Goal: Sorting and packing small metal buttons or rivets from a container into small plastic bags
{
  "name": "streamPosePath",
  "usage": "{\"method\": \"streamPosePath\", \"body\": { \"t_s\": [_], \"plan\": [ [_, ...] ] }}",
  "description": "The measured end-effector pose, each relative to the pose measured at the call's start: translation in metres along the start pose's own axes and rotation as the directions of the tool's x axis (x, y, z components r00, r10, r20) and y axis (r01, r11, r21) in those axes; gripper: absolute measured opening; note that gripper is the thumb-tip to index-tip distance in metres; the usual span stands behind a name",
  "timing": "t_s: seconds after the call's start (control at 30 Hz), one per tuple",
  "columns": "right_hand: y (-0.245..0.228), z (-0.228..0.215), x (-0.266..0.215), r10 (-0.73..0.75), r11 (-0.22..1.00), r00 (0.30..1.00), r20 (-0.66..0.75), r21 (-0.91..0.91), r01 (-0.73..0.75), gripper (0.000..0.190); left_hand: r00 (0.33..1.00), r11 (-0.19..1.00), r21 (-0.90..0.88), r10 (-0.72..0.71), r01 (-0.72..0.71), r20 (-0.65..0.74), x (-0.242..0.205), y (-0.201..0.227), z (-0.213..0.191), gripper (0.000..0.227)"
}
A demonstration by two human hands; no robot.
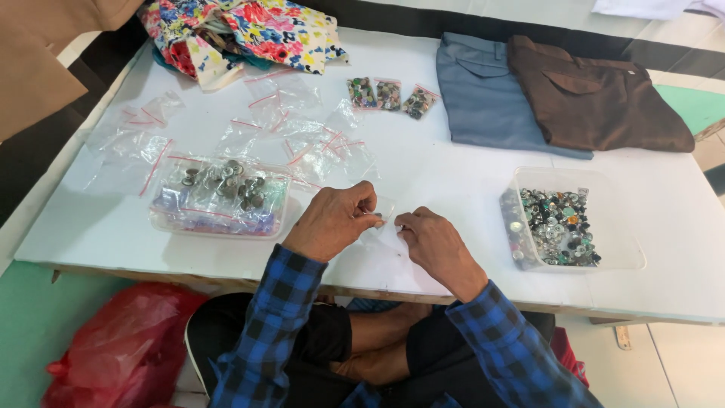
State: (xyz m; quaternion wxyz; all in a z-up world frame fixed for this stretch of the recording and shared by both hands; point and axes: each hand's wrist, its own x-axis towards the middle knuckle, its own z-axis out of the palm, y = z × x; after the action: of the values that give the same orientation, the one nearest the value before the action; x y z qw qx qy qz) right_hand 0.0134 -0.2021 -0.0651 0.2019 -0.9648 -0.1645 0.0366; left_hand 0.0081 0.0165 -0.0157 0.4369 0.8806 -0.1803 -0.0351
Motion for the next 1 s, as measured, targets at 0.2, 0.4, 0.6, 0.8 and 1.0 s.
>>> {"method": "streamPosePath", "body": {
  "t_s": [0.2,0.4,0.6,0.8,1.0],
  "plan": [
    [0.0,-0.032,-0.012,0.026,0.85,0.961,-0.275,0.512,0.124,0.026,1.0,1.0,-0.017,0.015,-0.015,-0.017,-0.001,0.003,0.0,0.016],
    [-0.044,-0.076,-0.013,-0.152,0.851,0.925,-0.348,0.43,0.301,0.023,0.999,0.999,0.018,0.043,-0.042,-0.026,0.005,0.011,0.003,0.018],
    [-0.046,-0.073,-0.003,-0.224,0.911,0.944,-0.244,0.29,0.292,0.031,0.999,0.999,0.011,0.036,-0.036,-0.031,0.007,0.008,0.007,0.019],
    [-0.047,-0.074,-0.006,-0.24,0.901,0.937,-0.256,0.301,0.313,0.02,0.997,0.996,-0.052,0.066,-0.068,-0.049,0.007,0.003,0.012,0.017],
    [-0.038,-0.071,-0.008,-0.211,0.881,0.885,-0.416,0.312,0.357,0.018,0.999,0.994,-0.104,0.031,-0.036,-0.045,0.004,0.013,0.007,0.016]
  ]
}}
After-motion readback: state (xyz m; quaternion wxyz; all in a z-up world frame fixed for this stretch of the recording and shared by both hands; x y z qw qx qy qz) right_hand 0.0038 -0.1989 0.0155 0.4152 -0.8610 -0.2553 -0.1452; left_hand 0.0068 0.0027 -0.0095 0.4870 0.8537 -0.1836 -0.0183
